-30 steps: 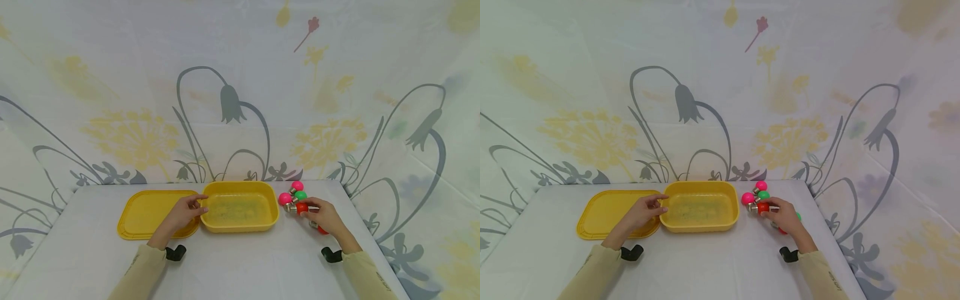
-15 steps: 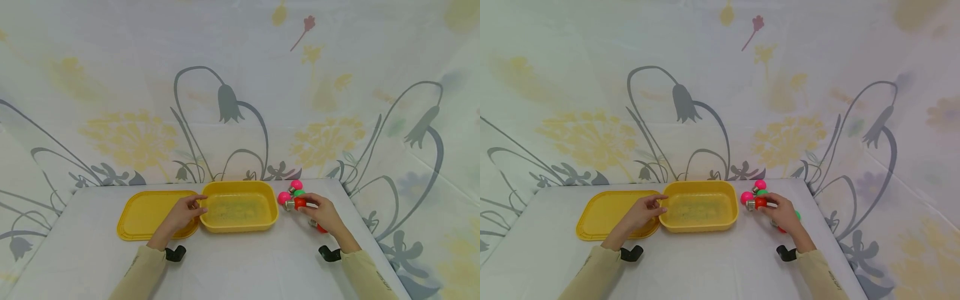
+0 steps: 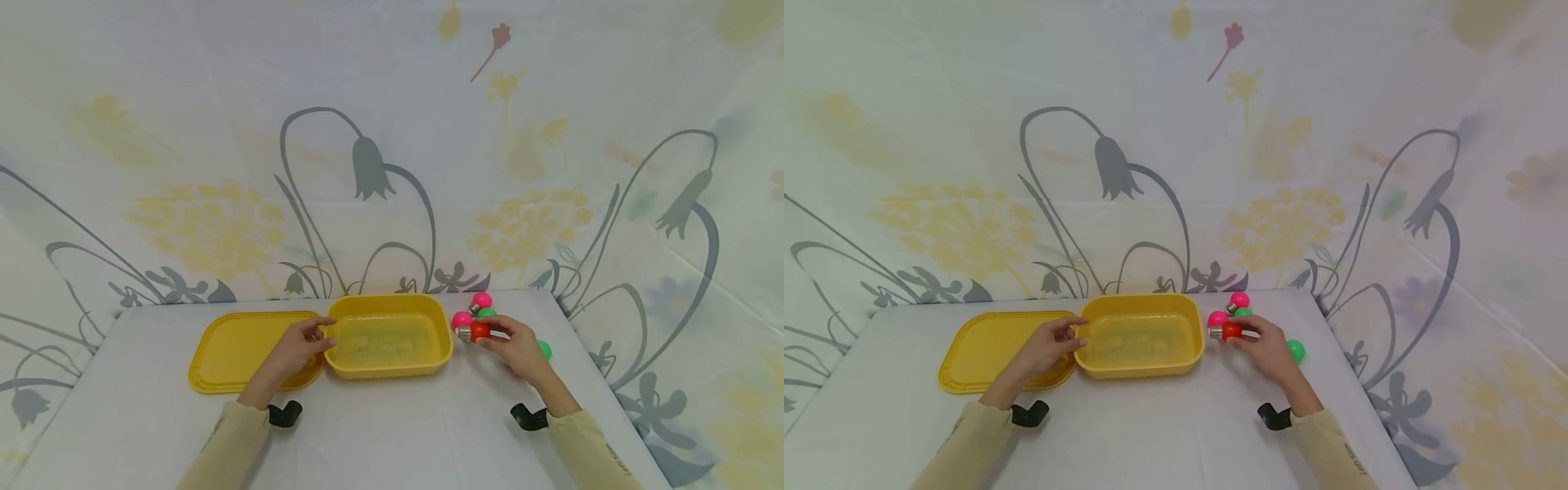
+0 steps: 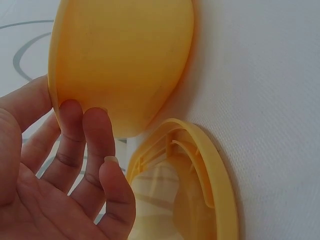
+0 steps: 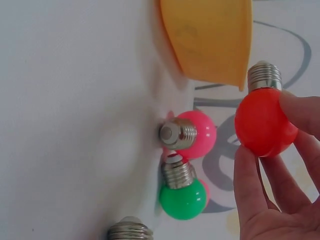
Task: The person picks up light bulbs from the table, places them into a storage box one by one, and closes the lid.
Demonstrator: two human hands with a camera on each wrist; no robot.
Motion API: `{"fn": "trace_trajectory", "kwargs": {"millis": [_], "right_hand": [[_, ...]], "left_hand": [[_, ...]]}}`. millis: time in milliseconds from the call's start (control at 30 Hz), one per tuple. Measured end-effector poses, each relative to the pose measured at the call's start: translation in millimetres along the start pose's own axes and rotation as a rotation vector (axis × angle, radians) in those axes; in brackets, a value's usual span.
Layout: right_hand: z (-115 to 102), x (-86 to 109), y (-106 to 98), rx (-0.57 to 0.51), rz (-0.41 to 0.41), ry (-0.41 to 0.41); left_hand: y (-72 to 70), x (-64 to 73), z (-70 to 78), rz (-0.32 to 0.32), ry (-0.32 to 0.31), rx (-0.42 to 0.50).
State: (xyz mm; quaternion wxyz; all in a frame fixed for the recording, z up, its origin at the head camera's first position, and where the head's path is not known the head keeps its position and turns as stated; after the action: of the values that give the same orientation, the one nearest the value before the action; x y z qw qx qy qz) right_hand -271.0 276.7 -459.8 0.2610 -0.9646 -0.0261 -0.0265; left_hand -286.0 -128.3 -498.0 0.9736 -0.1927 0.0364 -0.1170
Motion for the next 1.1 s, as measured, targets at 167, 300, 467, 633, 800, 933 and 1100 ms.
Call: {"fn": "trace_trajectory", "kwargs": {"millis": [167, 300, 467, 633, 800, 933, 1100], "right_hand": [[-9, -0.2, 7, -0.011, -0.023, -0.038], [-14, -0.8, 14, -0.03, -0.046, -0.031], [-30, 2.5, 20, -0.03, -0.051, -0.043], [-28, -5.1, 26, -0.013, -0.062, -0.067], [-32, -9.0, 31, 0.014, -0.078, -0.073], [-36, -11.9, 35, 0.015, -0.096, -0.086], [-37, -16.4, 40, 0.048, -0.111, -0.112]], "left_hand": [[0.5, -1.4, -0.8, 0.001, 0.0, 0.003], [1.0, -1.9, -0.7, 0.001, 0.005, 0.012], [1.7, -1.8, -0.2, -0.004, 0.01, 0.019], [1.7, -1.9, -1.1, -0.003, 0.01, 0.017], [2.1, -2.5, -1.8, -0.001, 0.007, 0.012], [1.9, -2.4, -1.7, 0.002, 0.004, 0.012], [1.5, -1.9, -1.2, 0.002, 0.005, 0.006]]}}
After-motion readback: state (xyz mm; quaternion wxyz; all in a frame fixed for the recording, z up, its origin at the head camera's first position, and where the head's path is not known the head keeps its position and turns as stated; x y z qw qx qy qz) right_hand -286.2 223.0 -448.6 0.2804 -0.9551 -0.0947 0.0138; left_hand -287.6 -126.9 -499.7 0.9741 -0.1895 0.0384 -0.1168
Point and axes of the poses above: each hand's wrist, its own x-axis away from the middle knuckle, its own y-axis out of the palm, z = x × y, the point moved 8 cm from there along -x, towards the middle knuckle, and after that the axes turned 10 degrees about y, right-handed, at the moved point
